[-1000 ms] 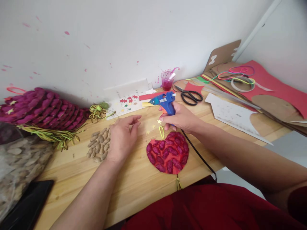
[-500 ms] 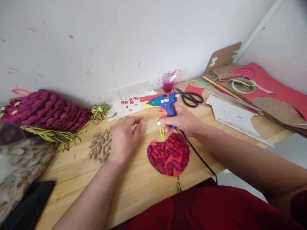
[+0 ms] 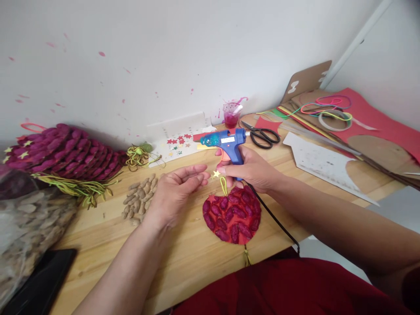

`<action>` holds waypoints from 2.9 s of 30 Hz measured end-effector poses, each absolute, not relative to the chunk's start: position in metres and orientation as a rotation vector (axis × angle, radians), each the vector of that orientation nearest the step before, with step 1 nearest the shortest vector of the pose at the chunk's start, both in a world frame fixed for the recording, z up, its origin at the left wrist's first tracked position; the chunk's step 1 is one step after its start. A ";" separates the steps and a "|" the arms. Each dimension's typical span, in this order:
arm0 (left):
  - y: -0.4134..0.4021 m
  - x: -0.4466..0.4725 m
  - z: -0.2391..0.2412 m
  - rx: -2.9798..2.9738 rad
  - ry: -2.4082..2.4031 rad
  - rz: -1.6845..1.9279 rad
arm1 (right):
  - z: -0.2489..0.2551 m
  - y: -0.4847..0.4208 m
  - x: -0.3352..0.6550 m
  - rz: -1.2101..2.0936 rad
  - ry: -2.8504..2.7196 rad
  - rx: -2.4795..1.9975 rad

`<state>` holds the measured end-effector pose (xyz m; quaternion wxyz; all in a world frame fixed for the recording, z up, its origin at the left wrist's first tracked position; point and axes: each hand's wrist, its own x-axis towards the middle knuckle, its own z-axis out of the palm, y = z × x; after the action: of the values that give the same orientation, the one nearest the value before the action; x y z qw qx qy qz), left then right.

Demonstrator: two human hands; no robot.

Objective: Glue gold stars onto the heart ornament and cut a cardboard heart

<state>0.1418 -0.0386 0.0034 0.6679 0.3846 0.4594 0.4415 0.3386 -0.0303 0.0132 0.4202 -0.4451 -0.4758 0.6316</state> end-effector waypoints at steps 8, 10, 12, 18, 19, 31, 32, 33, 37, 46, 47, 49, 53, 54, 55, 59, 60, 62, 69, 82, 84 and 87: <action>-0.039 0.138 0.000 0.933 1.029 0.997 | 0.011 -0.031 0.339 1.594 -1.174 -1.020; -0.039 0.136 -0.001 0.977 1.034 1.000 | 0.011 -0.031 0.339 1.601 -1.169 -1.025; -0.039 0.136 -0.002 1.006 1.046 1.014 | 0.011 -0.031 0.339 1.602 -1.172 -1.023; -0.040 0.138 0.001 1.022 1.075 1.038 | 0.010 -0.032 0.339 1.590 -1.185 -1.014; -0.040 0.138 0.002 1.007 1.071 1.039 | 0.010 -0.032 0.338 1.592 -1.184 -1.015; -0.041 0.140 0.009 0.886 1.031 1.066 | 0.013 -0.032 0.339 1.590 -1.152 -1.015; -0.041 0.140 0.009 0.885 1.032 1.062 | 0.012 -0.032 0.339 1.592 -1.156 -1.004; -0.041 0.140 0.008 0.894 1.041 1.056 | 0.011 -0.032 0.339 1.594 -1.161 -0.994; -0.040 0.138 0.003 1.060 1.114 1.034 | 0.010 -0.032 0.340 1.596 -1.186 -0.973; -0.045 0.139 0.003 1.338 1.173 0.931 | 0.008 -0.033 0.339 1.597 -1.212 -0.954; -0.046 0.139 0.003 1.324 1.169 0.918 | 0.008 -0.033 0.339 1.596 -1.214 -0.955; -0.046 0.140 0.003 1.307 1.163 0.902 | 0.007 -0.033 0.338 1.595 -1.221 -0.959; -0.047 0.143 0.004 1.322 1.188 0.883 | 0.006 -0.034 0.336 1.583 -1.254 -0.958; -0.047 0.143 0.005 1.328 1.202 0.878 | 0.006 -0.035 0.336 1.578 -1.261 -0.960; -0.046 0.143 0.005 1.333 1.216 0.874 | 0.006 -0.035 0.336 1.573 -1.267 -0.966; -0.046 0.143 0.005 1.349 1.249 0.865 | 0.007 -0.037 0.336 1.555 -1.274 -0.993; -0.046 0.143 0.005 1.349 1.252 0.867 | 0.007 -0.037 0.336 1.551 -1.277 -0.994; -0.046 0.143 0.005 1.344 1.250 0.873 | 0.007 -0.037 0.337 1.541 -1.291 -0.986; -0.045 0.142 0.002 1.345 1.180 0.858 | 0.007 -0.037 0.335 1.523 -1.330 -1.013; -0.046 0.143 0.001 1.326 1.176 0.872 | 0.008 -0.037 0.334 1.531 -1.292 -1.038; -0.046 0.143 0.002 1.329 1.172 0.869 | 0.007 -0.038 0.333 1.542 -1.294 -1.034; -0.045 0.143 0.002 1.335 1.167 0.856 | 0.005 -0.037 0.333 1.559 -1.306 -1.018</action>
<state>0.1425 -0.0452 0.0020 0.5533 0.5649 0.4936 0.3622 0.3334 -0.0370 0.0048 0.4204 -0.4061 -0.5210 0.6220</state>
